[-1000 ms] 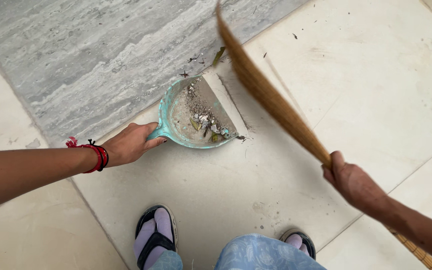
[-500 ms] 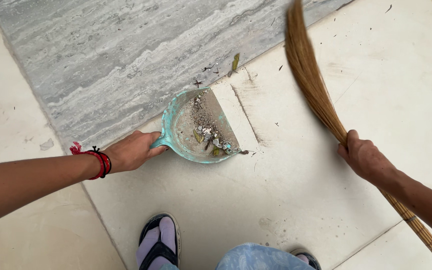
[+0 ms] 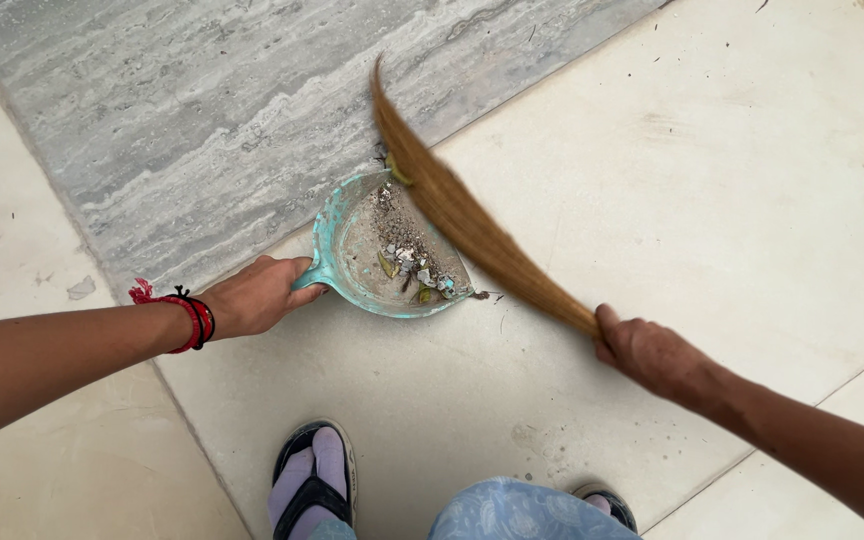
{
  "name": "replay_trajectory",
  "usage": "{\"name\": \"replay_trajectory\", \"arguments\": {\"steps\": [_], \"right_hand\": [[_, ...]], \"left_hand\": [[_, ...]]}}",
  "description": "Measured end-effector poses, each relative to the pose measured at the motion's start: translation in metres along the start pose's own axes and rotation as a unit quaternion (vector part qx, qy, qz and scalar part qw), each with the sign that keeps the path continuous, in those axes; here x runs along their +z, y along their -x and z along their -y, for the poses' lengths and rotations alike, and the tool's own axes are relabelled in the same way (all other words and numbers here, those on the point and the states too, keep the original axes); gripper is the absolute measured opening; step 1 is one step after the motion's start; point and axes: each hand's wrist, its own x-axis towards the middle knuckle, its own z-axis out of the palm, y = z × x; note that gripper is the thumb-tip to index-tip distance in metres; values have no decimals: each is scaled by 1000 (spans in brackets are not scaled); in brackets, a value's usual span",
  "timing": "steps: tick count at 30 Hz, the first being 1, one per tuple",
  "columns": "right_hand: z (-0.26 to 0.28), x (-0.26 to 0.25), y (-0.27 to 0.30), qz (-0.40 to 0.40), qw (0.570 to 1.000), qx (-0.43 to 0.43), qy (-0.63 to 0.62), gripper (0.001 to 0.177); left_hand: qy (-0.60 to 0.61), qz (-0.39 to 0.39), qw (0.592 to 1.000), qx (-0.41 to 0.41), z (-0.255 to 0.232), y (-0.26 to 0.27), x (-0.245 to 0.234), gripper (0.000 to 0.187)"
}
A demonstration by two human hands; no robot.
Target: The person sweeps debris from a tiled floor into a dustpan using a broom. They then carry the dustpan to a bucket and empty the collected trash into it.
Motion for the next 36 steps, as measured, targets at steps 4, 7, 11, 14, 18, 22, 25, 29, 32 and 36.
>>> {"name": "replay_trajectory", "arguments": {"steps": [4,7,11,14,18,22,25,29,32,36], "right_hand": [[13,12,14,-16,998,-55,-22,22],[10,24,23,-38,995,-83,-43,21],[-11,20,31,-62,996,-39,-53,20],[-29,-2,27,-60,997,18,-44,25],[-41,-49,1,-109,993,33,12,28],[-37,-103,-44,-145,985,32,83,28],[-22,-136,-73,-181,975,-2,130,29],[2,-150,-101,-171,961,-29,216,29],[1,-143,-115,-113,968,-34,223,28],[-20,-110,-116,-80,949,-89,292,21]], "left_hand": [[0,-7,1000,18,1,1,-1,44],[7,0,1000,18,0,4,-1,44],[20,0,1000,17,3,12,-1,41],[14,-11,999,40,12,20,2,42],[52,-4,998,32,28,34,9,44],[61,14,998,-6,40,48,12,44],[56,28,997,-40,46,54,14,43],[67,22,997,-35,55,50,19,43],[68,30,996,-53,58,46,22,43],[80,45,994,-63,57,42,23,44]]}}
